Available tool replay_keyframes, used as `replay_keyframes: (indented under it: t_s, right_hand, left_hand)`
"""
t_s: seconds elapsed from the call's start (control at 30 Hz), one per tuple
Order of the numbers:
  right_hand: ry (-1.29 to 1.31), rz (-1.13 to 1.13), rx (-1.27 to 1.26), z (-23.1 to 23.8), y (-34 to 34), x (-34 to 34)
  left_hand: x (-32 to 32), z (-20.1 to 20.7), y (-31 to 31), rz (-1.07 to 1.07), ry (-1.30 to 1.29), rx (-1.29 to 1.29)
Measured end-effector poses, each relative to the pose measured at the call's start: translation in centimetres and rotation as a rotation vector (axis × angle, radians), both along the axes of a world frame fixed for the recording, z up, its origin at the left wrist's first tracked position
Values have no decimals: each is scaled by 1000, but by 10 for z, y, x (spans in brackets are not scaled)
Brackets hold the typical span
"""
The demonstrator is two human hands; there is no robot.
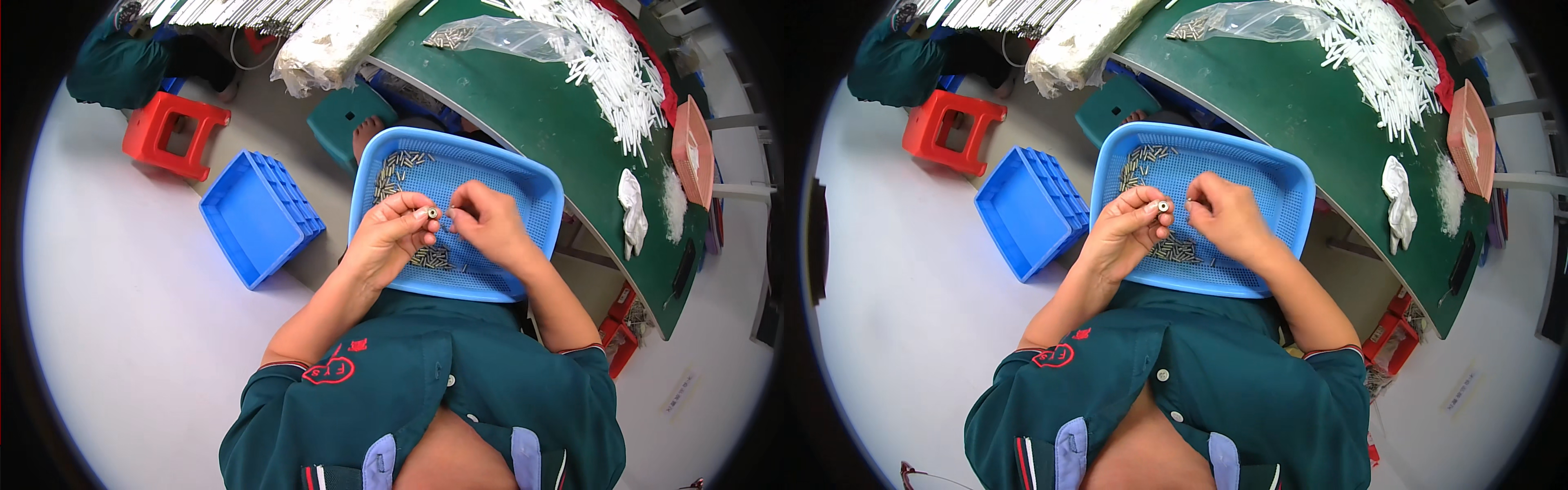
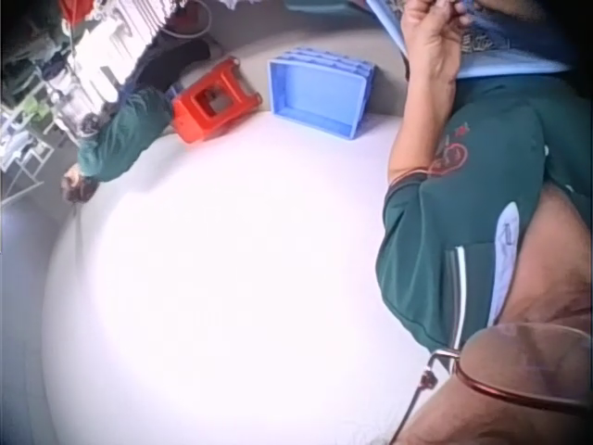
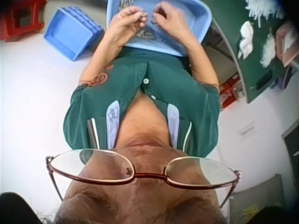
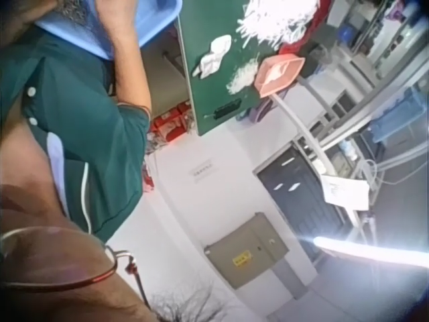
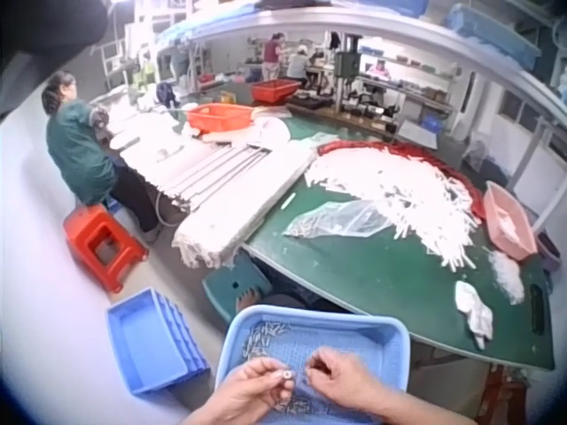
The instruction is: The person assembles small metal parts by picking up pins and rings from a basket and fitting them together by hand.
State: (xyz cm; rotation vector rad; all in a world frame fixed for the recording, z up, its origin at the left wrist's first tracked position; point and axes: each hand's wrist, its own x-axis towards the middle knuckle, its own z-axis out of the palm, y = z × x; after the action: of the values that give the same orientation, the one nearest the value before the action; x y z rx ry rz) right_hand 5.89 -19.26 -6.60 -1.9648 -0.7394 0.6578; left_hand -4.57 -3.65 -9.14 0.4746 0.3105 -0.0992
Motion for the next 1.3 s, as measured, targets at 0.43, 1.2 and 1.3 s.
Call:
replay_keyframes:
  t_s: [0.43,1.2,1.3]
  right_hand:
    - [163,7,169,19,-5,3]
    - [-135,19,301,28,10,3]
    - [-99,-30,355,24,11,3]
  left_hand:
    - [2,4,-6,-32,60,33]
    - [13,13,-1,-114,-30,-91]
    - [17,17,0,-84,-25,-65]
